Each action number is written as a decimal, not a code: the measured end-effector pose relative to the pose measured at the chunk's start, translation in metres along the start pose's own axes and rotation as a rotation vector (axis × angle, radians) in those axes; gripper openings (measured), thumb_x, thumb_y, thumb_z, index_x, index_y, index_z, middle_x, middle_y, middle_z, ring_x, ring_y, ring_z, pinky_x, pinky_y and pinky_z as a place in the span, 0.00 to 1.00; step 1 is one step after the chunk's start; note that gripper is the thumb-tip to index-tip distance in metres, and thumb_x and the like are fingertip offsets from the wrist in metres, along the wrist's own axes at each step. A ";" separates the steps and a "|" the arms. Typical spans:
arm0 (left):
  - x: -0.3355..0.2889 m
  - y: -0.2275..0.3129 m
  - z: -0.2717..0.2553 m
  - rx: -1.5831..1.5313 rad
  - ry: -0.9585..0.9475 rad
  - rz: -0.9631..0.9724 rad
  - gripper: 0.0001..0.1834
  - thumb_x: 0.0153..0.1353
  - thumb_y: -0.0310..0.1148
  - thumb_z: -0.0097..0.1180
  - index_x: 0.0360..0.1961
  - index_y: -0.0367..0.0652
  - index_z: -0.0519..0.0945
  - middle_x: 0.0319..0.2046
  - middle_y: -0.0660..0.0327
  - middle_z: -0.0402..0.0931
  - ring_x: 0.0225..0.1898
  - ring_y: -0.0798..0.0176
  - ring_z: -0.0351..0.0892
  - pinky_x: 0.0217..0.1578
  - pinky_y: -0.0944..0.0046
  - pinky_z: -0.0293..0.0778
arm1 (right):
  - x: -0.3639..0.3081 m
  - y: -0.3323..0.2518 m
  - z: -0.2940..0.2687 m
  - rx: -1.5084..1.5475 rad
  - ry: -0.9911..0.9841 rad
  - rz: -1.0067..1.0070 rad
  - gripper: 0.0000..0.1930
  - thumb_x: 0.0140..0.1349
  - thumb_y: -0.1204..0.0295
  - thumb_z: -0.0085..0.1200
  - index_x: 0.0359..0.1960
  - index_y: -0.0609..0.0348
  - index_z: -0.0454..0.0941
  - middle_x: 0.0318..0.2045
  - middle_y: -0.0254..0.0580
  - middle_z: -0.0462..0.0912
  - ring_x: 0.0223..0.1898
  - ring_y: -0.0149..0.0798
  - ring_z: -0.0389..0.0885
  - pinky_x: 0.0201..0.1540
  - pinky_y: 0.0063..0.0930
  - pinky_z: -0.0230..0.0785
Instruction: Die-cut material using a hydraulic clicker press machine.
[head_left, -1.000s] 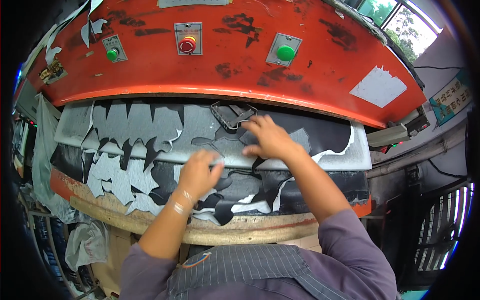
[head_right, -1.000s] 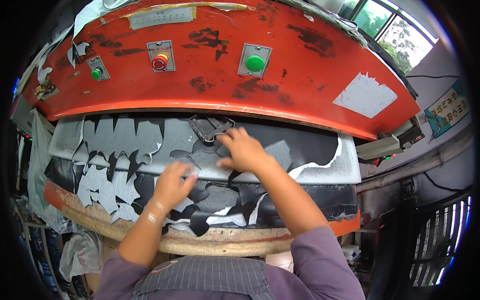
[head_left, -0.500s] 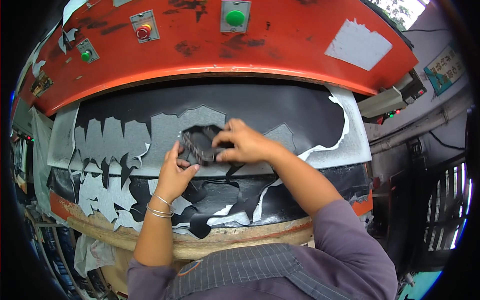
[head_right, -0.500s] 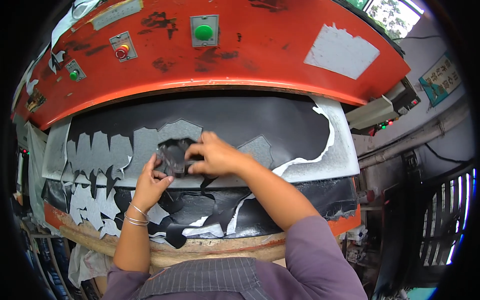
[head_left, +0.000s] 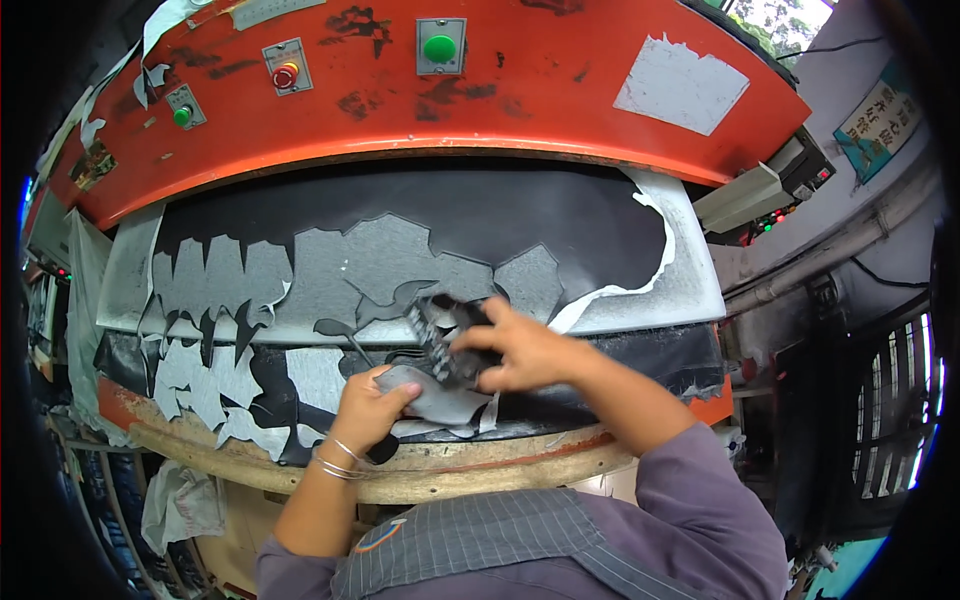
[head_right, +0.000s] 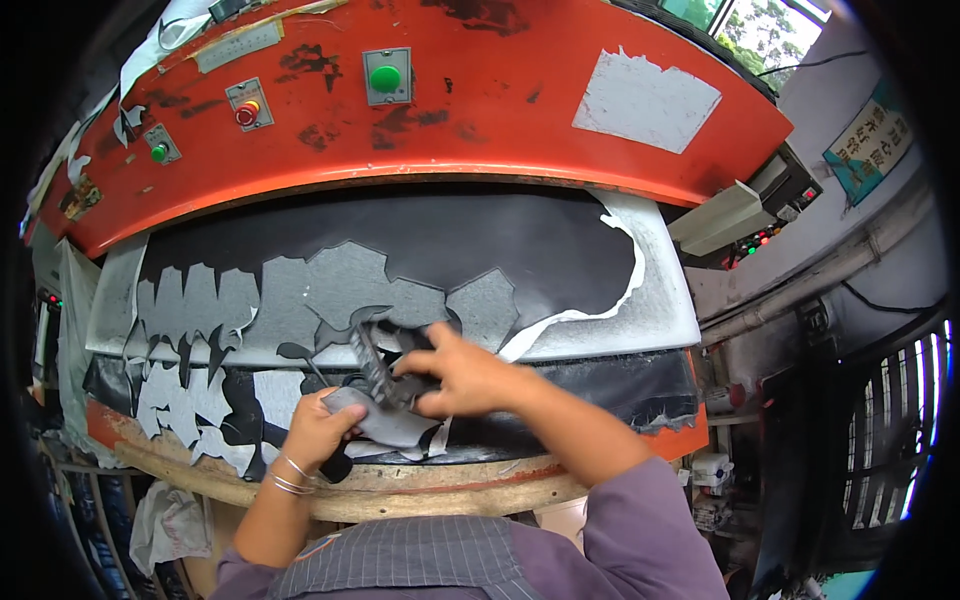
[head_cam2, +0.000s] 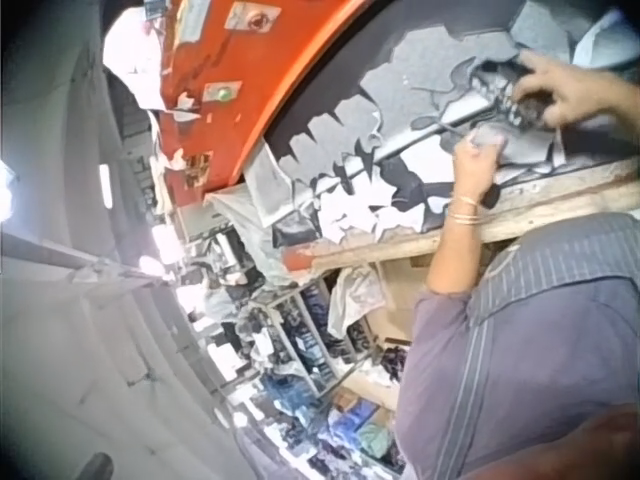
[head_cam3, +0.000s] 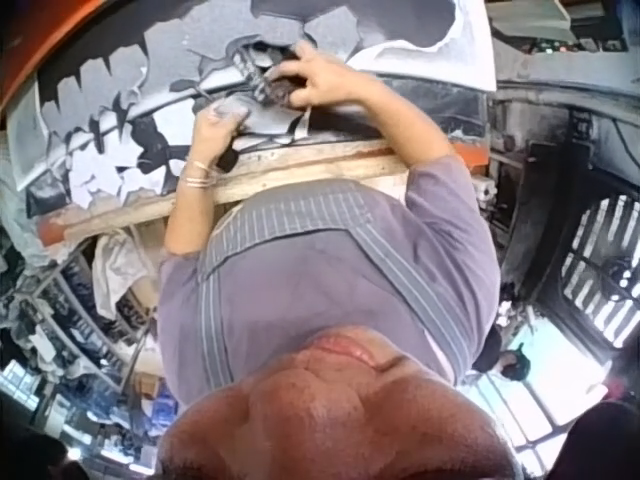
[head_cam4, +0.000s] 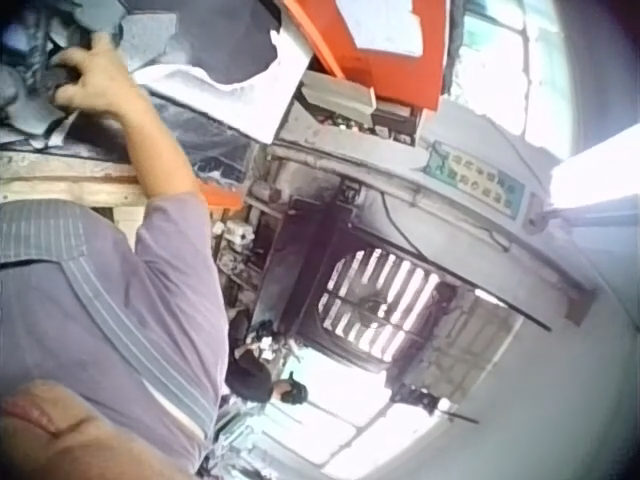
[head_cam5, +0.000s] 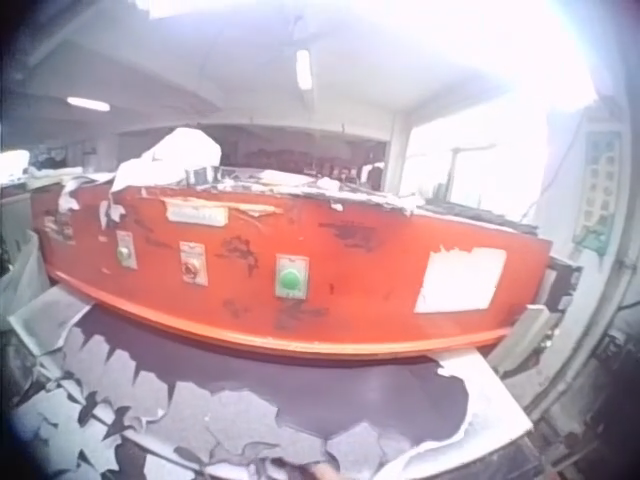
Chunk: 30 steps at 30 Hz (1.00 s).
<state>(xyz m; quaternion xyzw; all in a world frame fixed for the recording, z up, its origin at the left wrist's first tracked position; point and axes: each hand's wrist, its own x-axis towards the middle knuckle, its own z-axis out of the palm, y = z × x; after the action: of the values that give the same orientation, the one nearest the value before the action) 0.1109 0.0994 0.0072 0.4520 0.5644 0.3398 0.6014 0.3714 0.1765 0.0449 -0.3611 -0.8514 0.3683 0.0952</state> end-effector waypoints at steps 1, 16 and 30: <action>-0.004 0.002 -0.012 0.159 -0.009 -0.061 0.11 0.54 0.30 0.66 0.34 0.33 0.80 0.25 0.60 0.81 0.27 0.67 0.79 0.32 0.67 0.75 | 0.005 0.011 -0.011 -0.090 0.056 -0.026 0.28 0.44 0.60 0.62 0.51 0.45 0.78 0.49 0.61 0.67 0.50 0.59 0.71 0.53 0.42 0.68; 0.176 0.034 0.000 0.715 0.304 0.594 0.38 0.54 0.28 0.55 0.66 0.37 0.56 0.60 0.51 0.70 0.59 0.53 0.69 0.60 0.56 0.60 | 0.077 0.091 -0.043 -0.390 0.440 0.252 0.56 0.35 0.41 0.70 0.69 0.39 0.57 0.68 0.69 0.46 0.69 0.66 0.47 0.67 0.55 0.44; 0.198 0.038 0.008 0.890 0.249 0.599 0.40 0.58 0.28 0.47 0.70 0.36 0.45 0.64 0.59 0.66 0.69 0.55 0.56 0.68 0.50 0.45 | 0.088 0.090 -0.014 -0.376 0.785 0.322 0.38 0.38 0.49 0.72 0.52 0.53 0.77 0.57 0.62 0.65 0.56 0.59 0.68 0.56 0.44 0.65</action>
<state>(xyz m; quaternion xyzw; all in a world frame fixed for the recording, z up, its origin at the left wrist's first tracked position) 0.1492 0.2934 -0.0310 0.7598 0.5673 0.2756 0.1580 0.3625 0.2866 -0.0171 -0.6119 -0.7360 0.0532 0.2848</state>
